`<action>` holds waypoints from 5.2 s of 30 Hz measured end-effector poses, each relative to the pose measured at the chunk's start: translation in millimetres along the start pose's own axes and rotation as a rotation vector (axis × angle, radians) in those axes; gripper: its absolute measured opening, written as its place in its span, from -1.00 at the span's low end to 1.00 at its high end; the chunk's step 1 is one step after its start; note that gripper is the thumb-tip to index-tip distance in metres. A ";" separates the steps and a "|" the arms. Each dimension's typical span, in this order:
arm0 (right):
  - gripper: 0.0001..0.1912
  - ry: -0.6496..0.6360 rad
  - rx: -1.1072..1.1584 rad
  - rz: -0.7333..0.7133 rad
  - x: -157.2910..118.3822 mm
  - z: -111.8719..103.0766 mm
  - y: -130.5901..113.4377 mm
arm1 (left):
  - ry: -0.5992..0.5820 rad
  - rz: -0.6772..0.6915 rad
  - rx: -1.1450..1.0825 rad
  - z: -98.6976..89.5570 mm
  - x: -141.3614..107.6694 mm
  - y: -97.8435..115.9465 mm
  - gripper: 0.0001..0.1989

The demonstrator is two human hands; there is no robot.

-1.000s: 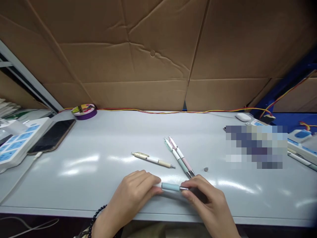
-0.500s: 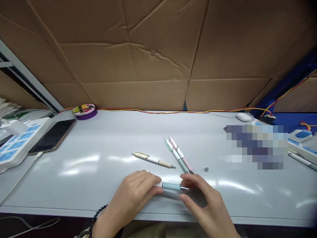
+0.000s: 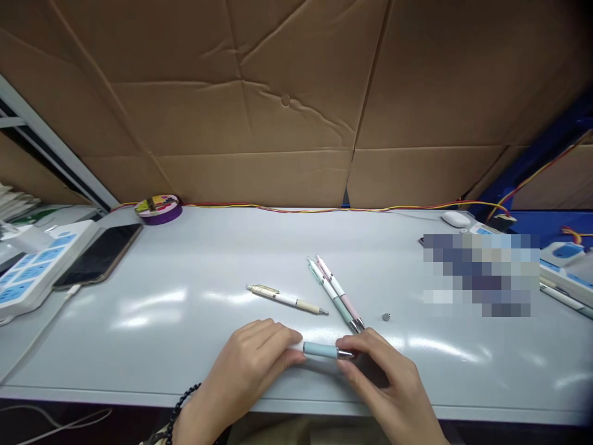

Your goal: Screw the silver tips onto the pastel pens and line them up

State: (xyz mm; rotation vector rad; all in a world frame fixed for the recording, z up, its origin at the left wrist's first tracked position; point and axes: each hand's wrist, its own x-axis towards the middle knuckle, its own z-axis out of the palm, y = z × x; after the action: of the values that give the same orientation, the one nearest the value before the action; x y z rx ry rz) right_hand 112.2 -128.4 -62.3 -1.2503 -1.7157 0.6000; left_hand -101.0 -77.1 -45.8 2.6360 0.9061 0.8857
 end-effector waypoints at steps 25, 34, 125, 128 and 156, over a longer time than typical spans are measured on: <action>-0.76 0.106 0.017 0.038 -1.6 1.2 -1.6 | -0.001 -0.002 0.005 -1.5 1.1 2.5 -0.82; -0.88 0.041 0.016 0.050 0.5 -2.5 -2.4 | -0.001 -0.001 0.017 -1.1 -0.4 0.5 -0.82; -0.86 -0.085 0.013 0.162 4.9 -6.0 -4.6 | 0.099 0.032 -0.390 -19.8 -2.6 17.5 -0.64; -0.86 -0.133 -0.001 0.123 5.7 -6.9 -5.9 | 0.100 0.051 -0.406 -17.2 -1.5 17.2 -0.63; -0.86 -0.357 -0.081 0.032 9.6 -11.0 -7.0 | 0.025 -0.019 -0.045 -4.7 -7.5 3.0 -0.42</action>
State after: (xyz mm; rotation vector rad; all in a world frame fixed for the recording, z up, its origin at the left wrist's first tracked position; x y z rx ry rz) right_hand 117.6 -123.5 -47.9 -1.2856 -2.0333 0.8182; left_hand -107.1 -84.1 -44.5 2.5798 0.9044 0.9251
